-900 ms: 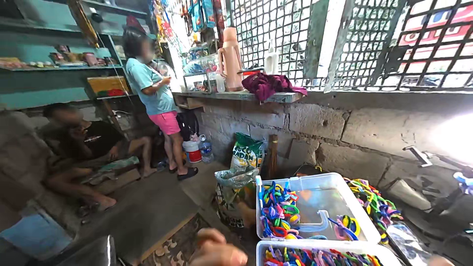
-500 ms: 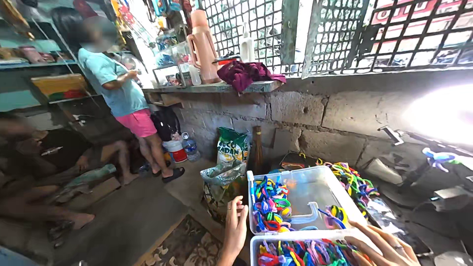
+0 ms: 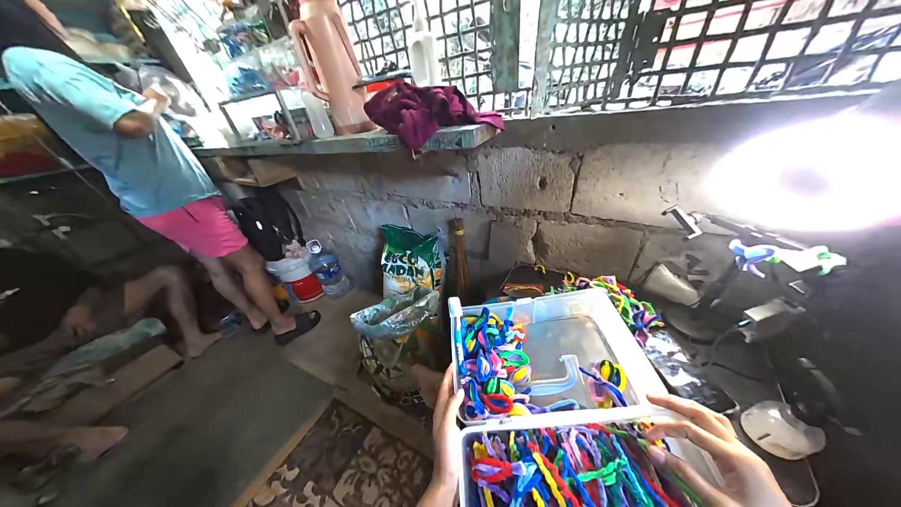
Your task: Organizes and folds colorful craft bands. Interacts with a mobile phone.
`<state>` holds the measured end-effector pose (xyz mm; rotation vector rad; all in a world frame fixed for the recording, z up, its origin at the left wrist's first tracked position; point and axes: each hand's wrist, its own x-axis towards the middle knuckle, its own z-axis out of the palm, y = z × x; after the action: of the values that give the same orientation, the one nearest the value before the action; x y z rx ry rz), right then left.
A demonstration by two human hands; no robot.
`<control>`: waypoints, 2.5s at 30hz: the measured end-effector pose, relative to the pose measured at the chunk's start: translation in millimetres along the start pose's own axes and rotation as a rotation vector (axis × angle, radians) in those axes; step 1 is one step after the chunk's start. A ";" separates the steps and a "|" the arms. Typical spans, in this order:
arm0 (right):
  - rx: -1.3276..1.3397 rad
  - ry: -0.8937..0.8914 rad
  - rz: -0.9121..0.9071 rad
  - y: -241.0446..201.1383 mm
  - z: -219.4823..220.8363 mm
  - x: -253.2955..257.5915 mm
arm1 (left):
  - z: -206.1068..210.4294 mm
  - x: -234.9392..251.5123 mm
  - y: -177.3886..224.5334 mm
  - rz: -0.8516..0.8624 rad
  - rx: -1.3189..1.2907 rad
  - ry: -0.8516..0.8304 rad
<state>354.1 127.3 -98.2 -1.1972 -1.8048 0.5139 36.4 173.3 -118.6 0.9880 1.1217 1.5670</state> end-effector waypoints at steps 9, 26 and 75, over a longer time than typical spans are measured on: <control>0.060 0.083 0.098 4.5 7.4 -9.2 | -0.9 -6.3 0.6 -0.023 -0.035 0.051; -0.396 -0.563 -0.574 -59.3 49.8 33.8 | -4.0 20.6 14.3 0.333 0.279 0.027; -0.219 -0.637 -0.239 -46.0 87.1 164.0 | 50.4 38.3 37.0 0.693 0.512 -0.228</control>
<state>233.2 262.7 -37.7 -0.9989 -2.5654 0.6128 66.4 215.5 -66.7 2.0111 1.0984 1.6459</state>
